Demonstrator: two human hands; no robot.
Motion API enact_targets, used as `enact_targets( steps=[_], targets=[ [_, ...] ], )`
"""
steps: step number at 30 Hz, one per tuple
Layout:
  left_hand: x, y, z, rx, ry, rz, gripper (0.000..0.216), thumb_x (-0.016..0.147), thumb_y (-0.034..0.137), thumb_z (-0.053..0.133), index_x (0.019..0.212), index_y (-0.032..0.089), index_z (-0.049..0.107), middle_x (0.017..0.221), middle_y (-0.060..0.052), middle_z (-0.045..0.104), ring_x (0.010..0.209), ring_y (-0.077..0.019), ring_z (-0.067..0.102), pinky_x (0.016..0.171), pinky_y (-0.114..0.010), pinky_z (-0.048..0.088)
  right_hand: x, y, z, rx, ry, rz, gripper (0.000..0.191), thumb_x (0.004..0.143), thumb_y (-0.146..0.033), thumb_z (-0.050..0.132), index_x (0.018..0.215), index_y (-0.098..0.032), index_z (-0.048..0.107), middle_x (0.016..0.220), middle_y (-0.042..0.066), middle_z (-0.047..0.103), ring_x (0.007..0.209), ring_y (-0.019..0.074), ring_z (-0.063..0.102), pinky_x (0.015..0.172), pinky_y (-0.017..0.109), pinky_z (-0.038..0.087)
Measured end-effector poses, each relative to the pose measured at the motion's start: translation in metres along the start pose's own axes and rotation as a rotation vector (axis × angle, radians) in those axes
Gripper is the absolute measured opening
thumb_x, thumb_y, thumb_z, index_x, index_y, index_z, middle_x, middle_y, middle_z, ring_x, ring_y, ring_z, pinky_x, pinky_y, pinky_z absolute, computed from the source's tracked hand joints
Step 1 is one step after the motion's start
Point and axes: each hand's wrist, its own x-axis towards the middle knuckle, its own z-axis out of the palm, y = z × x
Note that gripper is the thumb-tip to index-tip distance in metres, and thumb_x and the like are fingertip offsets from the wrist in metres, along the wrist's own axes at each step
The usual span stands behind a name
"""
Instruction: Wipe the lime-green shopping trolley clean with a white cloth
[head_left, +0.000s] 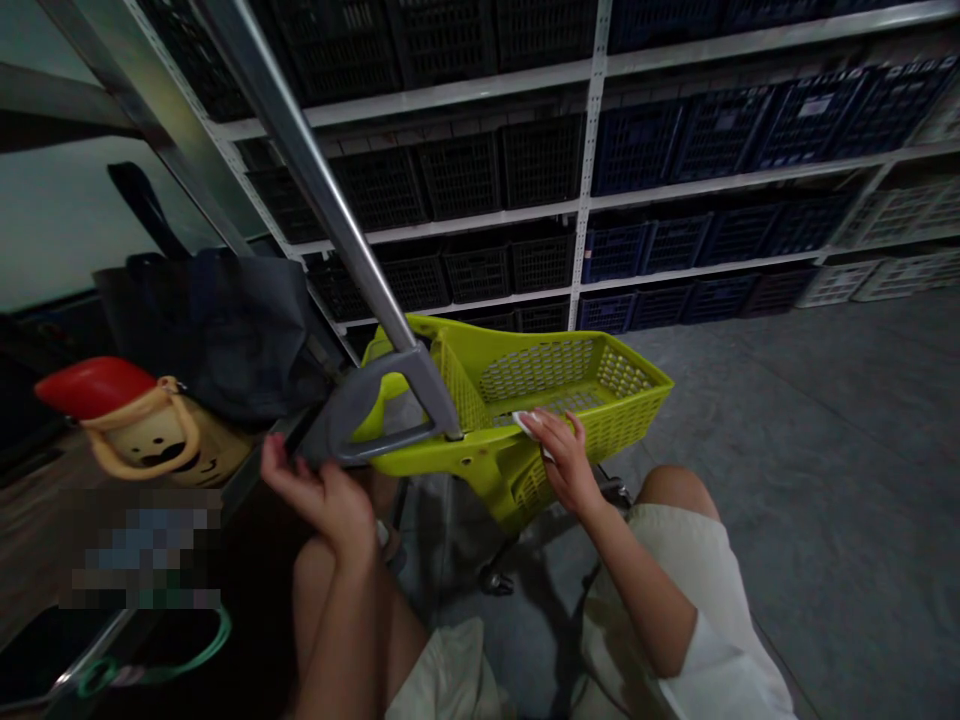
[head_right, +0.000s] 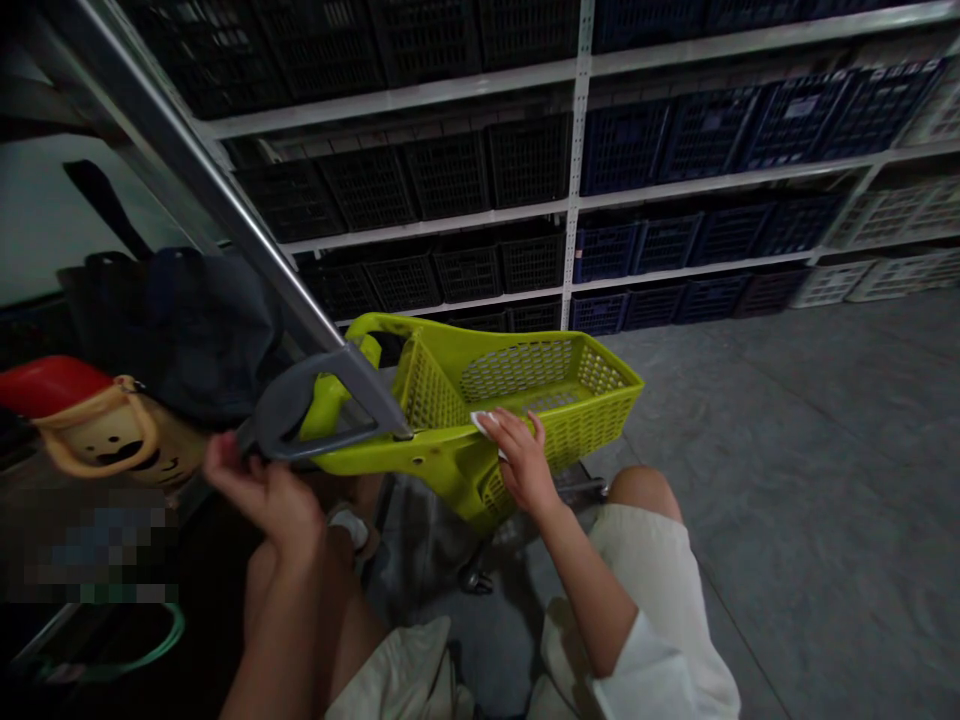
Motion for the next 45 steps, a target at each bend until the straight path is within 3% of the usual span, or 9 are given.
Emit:
enact_targets(
  steps=[1,3,7,12,22,28,32,38,45],
  targets=[
    [-0.007,0.012,-0.003,0.006,0.122,0.063,0.056,0.087,0.019,0.051,0.142,0.020,0.038,0.149,-0.013,0.040,0.140,-0.0260,0.040,0.118,-0.047,0.031,0.000,0.002,0.002,0.017,0.008,-0.024,0.074,0.075,-0.005,0.039,0.146,-0.027,0.047,0.142,0.006,0.060,0.139,0.0200,0.046,0.118,0.047,0.016],
    [-0.018,0.040,-0.005,-0.005,0.079,0.271,0.060,0.083,0.018,0.057,0.142,0.021,0.042,0.150,-0.012,0.041,0.140,-0.0270,0.040,0.116,-0.046,0.034,0.001,0.006,0.007,0.051,0.023,-0.039,0.069,0.076,-0.008,0.040,0.142,-0.026,0.051,0.136,0.006,0.063,0.132,0.0207,0.052,0.114,0.045,0.023],
    [-0.027,0.075,0.013,0.243,-0.553,0.747,0.058,0.089,0.016,0.053,0.146,0.025,0.045,0.133,-0.007,0.066,0.130,-0.0213,0.056,0.122,-0.043,0.021,0.009,0.007,0.013,0.130,0.040,0.044,0.053,0.087,-0.014,0.039,0.134,-0.029,0.059,0.127,0.003,0.068,0.120,0.0200,0.058,0.105,0.041,0.030],
    [-0.031,0.064,0.040,0.542,-0.769,0.734,0.057,0.097,0.030,0.049,0.150,0.010,0.040,0.154,-0.014,0.048,0.148,-0.0268,0.037,0.125,-0.045,0.010,0.020,0.010,0.017,0.145,0.034,0.070,0.046,0.093,-0.018,0.039,0.132,-0.029,0.061,0.124,0.003,0.070,0.119,0.0195,0.058,0.104,0.039,0.031],
    [-0.057,0.055,0.063,0.621,-0.677,0.552,0.043,0.096,0.015,0.043,0.136,0.006,0.055,0.140,-0.018,0.061,0.138,-0.0282,0.050,0.123,-0.053,0.026,0.030,-0.025,0.032,0.130,0.175,0.207,0.049,0.089,-0.010,0.037,0.126,-0.027,0.064,0.126,0.002,0.070,0.123,0.0165,0.058,0.114,0.040,0.025],
    [-0.057,0.035,0.071,0.580,-0.621,0.511,0.044,0.095,0.015,0.042,0.138,0.007,0.052,0.142,-0.018,0.059,0.140,-0.0277,0.048,0.121,-0.050,0.032,0.052,-0.069,0.042,-0.011,-0.028,0.039,0.063,0.084,-0.006,0.040,0.145,-0.021,0.049,0.148,0.005,0.056,0.144,0.0176,0.039,0.121,0.044,0.013],
    [-0.048,0.032,0.068,0.591,-0.649,0.506,0.052,0.093,0.012,0.043,0.145,0.005,0.045,0.148,-0.018,0.053,0.144,-0.0287,0.042,0.122,-0.048,0.031,0.041,-0.040,0.029,-0.164,-0.081,0.139,0.070,0.081,-0.003,0.039,0.148,-0.026,0.045,0.147,0.004,0.057,0.148,0.0183,0.034,0.120,0.049,0.011],
    [-0.043,0.029,0.072,0.598,-0.656,0.503,0.054,0.092,0.008,0.042,0.145,0.005,0.045,0.150,-0.014,0.052,0.145,-0.0303,0.040,0.122,-0.049,0.029,0.006,0.015,0.006,-0.361,0.041,0.430,0.064,0.085,-0.006,0.040,0.144,-0.029,0.049,0.144,0.002,0.060,0.149,0.0232,0.031,0.118,0.056,0.013],
    [-0.041,0.023,0.076,0.562,-0.644,0.448,0.053,0.091,0.009,0.043,0.144,0.008,0.046,0.148,-0.015,0.054,0.145,-0.0286,0.041,0.121,-0.050,0.032,0.053,-0.056,0.039,-0.137,-0.093,0.308,0.068,0.083,-0.002,0.037,0.147,-0.023,0.046,0.149,0.006,0.055,0.149,0.0206,0.031,0.119,0.053,0.012]
  ],
)
